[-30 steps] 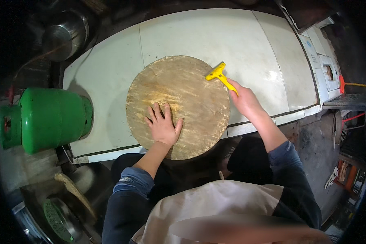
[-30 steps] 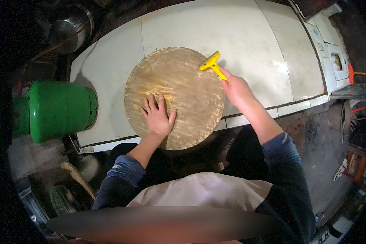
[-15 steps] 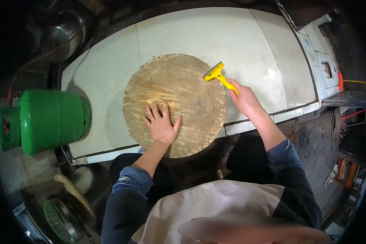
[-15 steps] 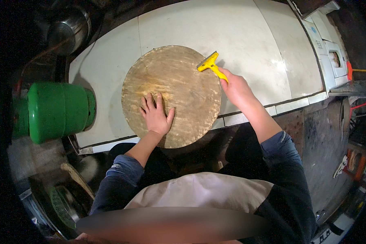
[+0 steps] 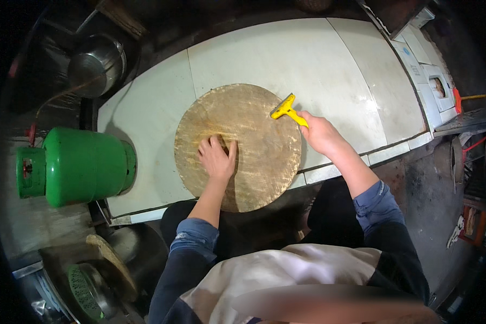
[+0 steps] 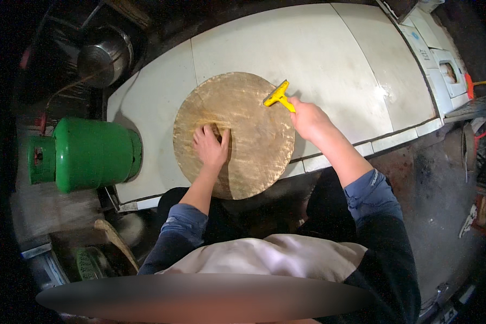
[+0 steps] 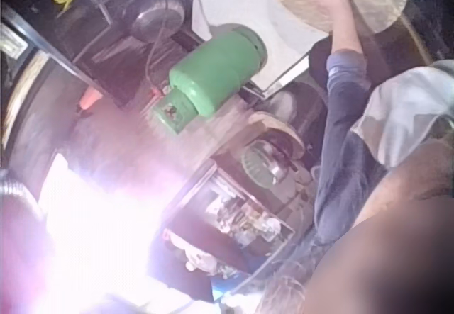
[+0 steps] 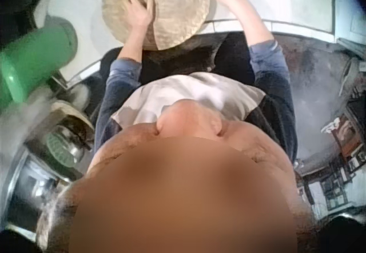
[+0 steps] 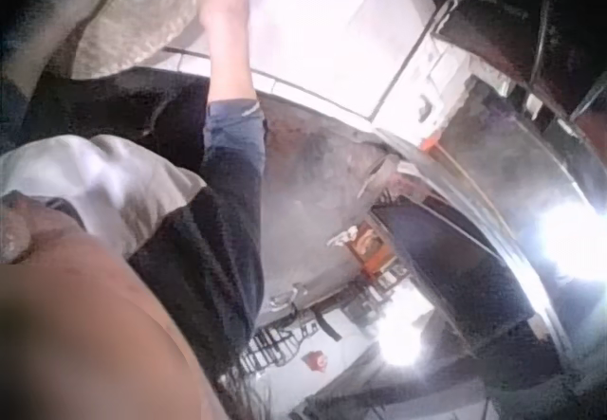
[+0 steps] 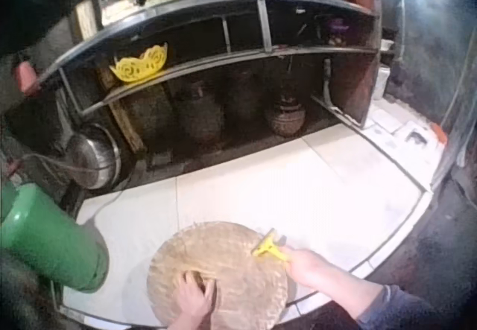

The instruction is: The person scrapes a round wooden cutting board with a yellow scraper while seated on the floor. They rotate the board to cover different areas and then place it on a metal surface.

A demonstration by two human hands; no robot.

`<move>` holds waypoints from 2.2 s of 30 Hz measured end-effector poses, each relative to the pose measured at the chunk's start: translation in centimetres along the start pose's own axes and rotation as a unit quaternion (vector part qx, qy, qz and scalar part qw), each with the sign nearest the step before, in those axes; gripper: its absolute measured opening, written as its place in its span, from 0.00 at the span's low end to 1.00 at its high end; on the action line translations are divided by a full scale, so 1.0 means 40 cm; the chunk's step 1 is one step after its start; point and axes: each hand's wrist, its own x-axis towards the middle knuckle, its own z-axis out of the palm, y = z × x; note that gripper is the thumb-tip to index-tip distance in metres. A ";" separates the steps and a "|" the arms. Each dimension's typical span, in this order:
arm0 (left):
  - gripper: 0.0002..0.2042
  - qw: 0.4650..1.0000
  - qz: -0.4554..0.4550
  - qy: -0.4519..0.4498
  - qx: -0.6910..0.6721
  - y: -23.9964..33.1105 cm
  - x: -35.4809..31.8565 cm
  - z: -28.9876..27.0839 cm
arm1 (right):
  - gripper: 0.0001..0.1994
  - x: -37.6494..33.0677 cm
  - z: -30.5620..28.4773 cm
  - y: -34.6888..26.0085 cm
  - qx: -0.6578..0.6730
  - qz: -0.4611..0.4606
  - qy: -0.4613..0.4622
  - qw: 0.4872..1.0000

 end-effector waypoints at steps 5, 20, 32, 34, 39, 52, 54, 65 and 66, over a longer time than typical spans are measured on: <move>0.22 0.991 0.060 0.111 0.050 0.016 0.197 0.015 | 0.17 -0.007 -0.011 -0.020 -0.009 0.039 -0.026 0.999; 0.21 0.994 -0.002 -0.020 0.106 -0.005 0.392 0.076 | 0.20 0.072 -0.004 0.036 0.065 0.001 0.023 0.998; 0.19 0.991 0.012 -0.051 0.125 0.007 0.396 0.050 | 0.21 0.090 -0.006 -0.001 0.045 -0.004 0.012 0.999; 0.18 0.990 0.021 -0.078 0.118 0.008 0.402 0.047 | 0.21 0.094 0.004 0.017 0.058 -0.029 0.041 0.997; 0.21 0.995 0.026 -0.045 0.082 0.000 0.401 0.065 | 0.21 0.113 0.006 -0.020 0.023 -0.004 0.031 0.999; 0.20 0.996 0.020 -0.022 0.085 -0.020 0.402 0.089 | 0.21 0.079 0.009 0.000 0.044 0.010 0.034 0.998; 0.20 0.994 0.023 -0.060 0.092 0.003 0.403 0.077 | 0.21 0.099 0.017 -0.002 0.041 0.023 0.030 0.998; 0.21 0.991 0.056 0.003 0.118 -0.043 0.405 0.130 | 0.21 0.086 0.008 0.000 0.024 0.007 0.032 0.999; 0.21 0.993 0.052 0.018 0.108 -0.034 0.401 0.121 | 0.21 0.086 0.015 0.006 0.021 0.003 0.040 0.999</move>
